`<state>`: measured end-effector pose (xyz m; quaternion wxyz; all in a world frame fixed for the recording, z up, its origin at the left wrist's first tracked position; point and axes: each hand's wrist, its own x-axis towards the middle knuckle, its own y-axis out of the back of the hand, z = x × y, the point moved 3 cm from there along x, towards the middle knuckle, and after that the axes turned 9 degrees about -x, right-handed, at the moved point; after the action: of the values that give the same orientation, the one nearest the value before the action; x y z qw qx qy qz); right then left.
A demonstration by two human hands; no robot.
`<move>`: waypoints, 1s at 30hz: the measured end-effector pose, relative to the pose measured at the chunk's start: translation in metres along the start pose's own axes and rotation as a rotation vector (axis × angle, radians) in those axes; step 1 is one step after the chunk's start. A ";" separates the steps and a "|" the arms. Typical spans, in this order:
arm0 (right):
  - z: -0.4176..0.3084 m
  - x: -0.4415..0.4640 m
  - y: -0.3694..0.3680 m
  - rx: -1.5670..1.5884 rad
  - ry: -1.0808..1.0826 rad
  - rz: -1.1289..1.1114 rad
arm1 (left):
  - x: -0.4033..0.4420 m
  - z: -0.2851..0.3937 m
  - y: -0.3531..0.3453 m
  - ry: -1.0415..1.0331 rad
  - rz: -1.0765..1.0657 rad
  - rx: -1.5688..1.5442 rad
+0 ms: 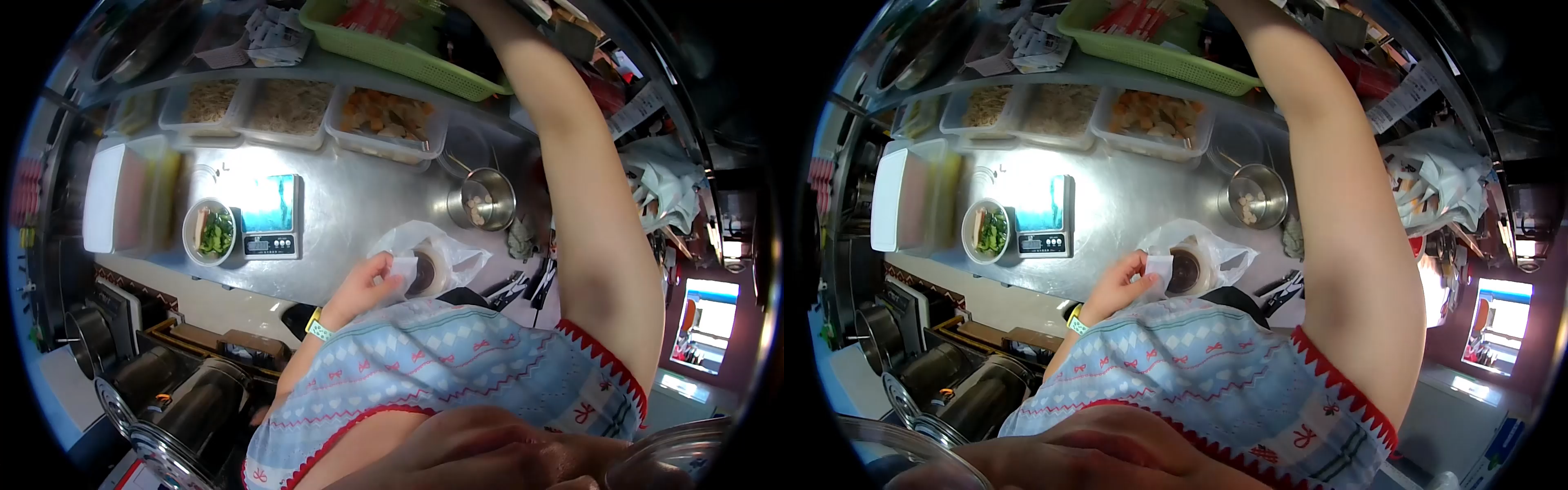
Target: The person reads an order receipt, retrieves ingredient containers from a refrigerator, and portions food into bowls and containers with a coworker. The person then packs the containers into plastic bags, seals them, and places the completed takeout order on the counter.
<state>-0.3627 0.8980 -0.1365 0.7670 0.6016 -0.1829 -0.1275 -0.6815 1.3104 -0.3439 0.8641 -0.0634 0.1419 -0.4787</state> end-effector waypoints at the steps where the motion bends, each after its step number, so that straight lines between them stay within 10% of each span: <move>1: 0.003 0.008 -0.012 -0.052 -0.006 -0.007 | -0.002 0.000 -0.001 -0.006 0.008 0.001; 21: 0.004 0.055 -0.086 -0.207 -0.050 -0.011 | -0.001 -0.007 0.004 0.015 -0.026 -0.180; 30: 0.017 0.006 -0.023 -0.002 0.008 0.495 | -0.010 -0.018 0.006 0.096 -0.083 -0.272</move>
<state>-0.3644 0.8748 -0.1541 0.7763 0.5383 -0.3214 0.0663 -0.6867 1.3225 -0.3603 0.8192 -0.1629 0.2440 -0.4928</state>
